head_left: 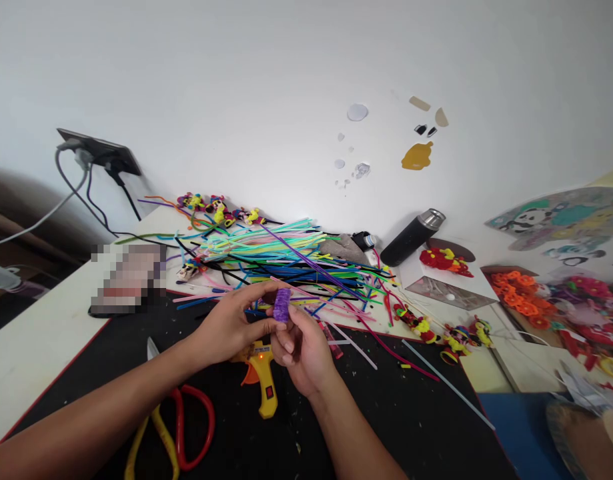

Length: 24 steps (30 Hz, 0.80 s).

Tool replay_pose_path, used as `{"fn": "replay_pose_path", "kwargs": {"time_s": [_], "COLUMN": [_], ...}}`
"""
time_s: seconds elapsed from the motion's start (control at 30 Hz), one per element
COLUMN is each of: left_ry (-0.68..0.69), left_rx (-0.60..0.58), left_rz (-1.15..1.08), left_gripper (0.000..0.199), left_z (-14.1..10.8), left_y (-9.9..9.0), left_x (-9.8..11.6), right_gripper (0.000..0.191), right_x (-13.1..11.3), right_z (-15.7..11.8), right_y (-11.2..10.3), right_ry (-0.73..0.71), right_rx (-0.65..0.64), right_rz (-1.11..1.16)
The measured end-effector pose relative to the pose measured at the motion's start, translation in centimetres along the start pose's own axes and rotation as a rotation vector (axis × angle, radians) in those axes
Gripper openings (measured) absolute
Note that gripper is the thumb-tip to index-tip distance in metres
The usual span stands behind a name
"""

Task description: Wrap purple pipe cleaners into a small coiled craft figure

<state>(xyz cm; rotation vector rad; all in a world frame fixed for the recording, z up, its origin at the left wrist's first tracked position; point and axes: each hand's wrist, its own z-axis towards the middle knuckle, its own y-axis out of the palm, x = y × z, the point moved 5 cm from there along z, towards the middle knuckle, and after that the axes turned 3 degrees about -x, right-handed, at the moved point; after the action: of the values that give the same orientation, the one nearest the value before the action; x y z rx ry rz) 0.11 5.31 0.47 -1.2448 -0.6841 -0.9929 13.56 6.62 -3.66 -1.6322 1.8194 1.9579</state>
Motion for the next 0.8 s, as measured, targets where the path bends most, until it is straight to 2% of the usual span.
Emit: {"fn": "replay_pose_path", "kwargs": {"time_s": [0.57,0.73,0.8], "left_ry": [0.076,0.028,-0.006], "left_rx": [-0.001,-0.012,-0.062], "left_rz": [0.094,0.04,-0.029], "left_gripper": [0.043,0.046,0.049], "left_z": [-0.23,-0.03,0.22], "left_y": [0.18,0.04,-0.2], "left_x": [0.14,-0.15,-0.38], "right_gripper": [0.041,0.045,0.041], "right_x": [0.55,0.47,0.27], "right_z": [0.27,0.23,0.14], "right_y": [-0.53,-0.41,-0.23], "right_ry": [0.007,-0.007,-0.013], "right_rx": [0.021,0.022,0.01], "right_rz": [0.009,-0.015,-0.038]}}
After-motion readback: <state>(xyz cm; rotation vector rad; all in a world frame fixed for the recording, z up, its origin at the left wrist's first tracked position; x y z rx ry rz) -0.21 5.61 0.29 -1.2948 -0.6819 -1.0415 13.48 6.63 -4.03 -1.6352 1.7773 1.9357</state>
